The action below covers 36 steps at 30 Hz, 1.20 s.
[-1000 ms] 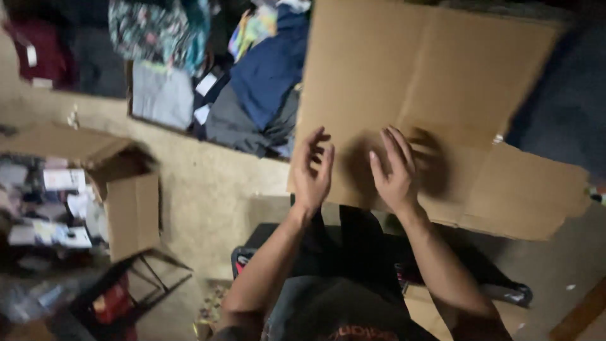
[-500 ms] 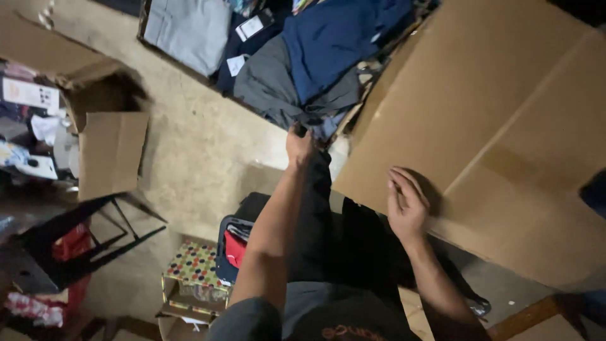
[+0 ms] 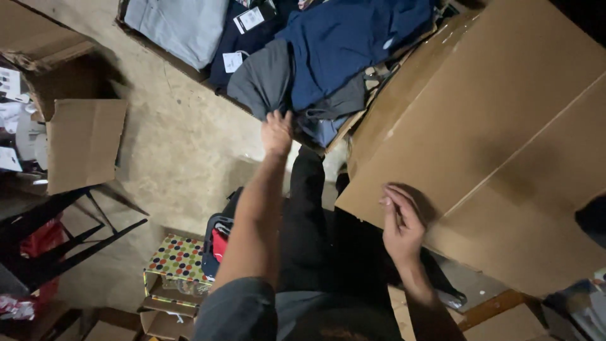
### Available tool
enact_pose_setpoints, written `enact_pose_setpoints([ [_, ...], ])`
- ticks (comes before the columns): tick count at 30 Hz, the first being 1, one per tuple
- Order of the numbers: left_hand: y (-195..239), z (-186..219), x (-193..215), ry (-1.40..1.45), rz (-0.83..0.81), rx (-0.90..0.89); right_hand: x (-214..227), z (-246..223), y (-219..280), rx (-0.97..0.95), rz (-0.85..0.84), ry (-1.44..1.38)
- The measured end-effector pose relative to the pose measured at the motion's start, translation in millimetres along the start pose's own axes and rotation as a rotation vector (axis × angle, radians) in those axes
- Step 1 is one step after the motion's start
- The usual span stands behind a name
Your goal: Folding garments and organizing them on a surface in a storage area.
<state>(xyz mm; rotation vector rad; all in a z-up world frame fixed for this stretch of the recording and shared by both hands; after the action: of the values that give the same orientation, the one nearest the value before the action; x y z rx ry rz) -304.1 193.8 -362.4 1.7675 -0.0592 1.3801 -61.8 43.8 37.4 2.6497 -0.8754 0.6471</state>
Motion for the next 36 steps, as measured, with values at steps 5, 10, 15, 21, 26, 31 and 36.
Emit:
enact_pose_setpoints([
  [5,39.7,-23.5,141.8,0.331,0.492,0.0,12.1,23.8,15.5,-0.197,0.012,-0.137],
  [10,107.9,-31.1,310.8,0.985,0.673,0.225,36.5,13.0,12.8,-0.318,0.061,-0.263],
  [15,180.0,-21.4,398.8,1.822,0.861,0.11,65.0,-37.4,-2.1,-0.24,-0.006,-0.28],
  [21,279.1,57.4,530.7,2.062,0.799,-0.355,103.9,-74.3,-14.8,-0.004,-0.123,-0.444],
  [26,357.2,137.7,613.3,1.93,0.638,-0.779,194.1,-207.6,-9.3,0.215,-0.156,-0.732],
  [31,386.4,174.8,657.0,1.668,0.774,-0.916,280.5,-215.9,-9.6,0.37,0.073,-0.411],
  [36,394.7,204.0,670.1,1.82,0.718,-0.962,336.5,-258.9,21.0,0.539,0.227,-0.253],
])
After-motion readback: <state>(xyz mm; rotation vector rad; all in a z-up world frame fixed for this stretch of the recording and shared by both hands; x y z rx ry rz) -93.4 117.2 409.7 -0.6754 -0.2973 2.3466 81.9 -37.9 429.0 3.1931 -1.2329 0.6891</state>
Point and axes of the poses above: each hand's wrist, its own y-axis away from the middle knuckle, its own x-axis out of the back of the hand, z = x × y, the point moved 5 cm from there along -y, towards the middle knuckle, and after that the axes turned 6 degrees about -x, right-handed, at the moved point
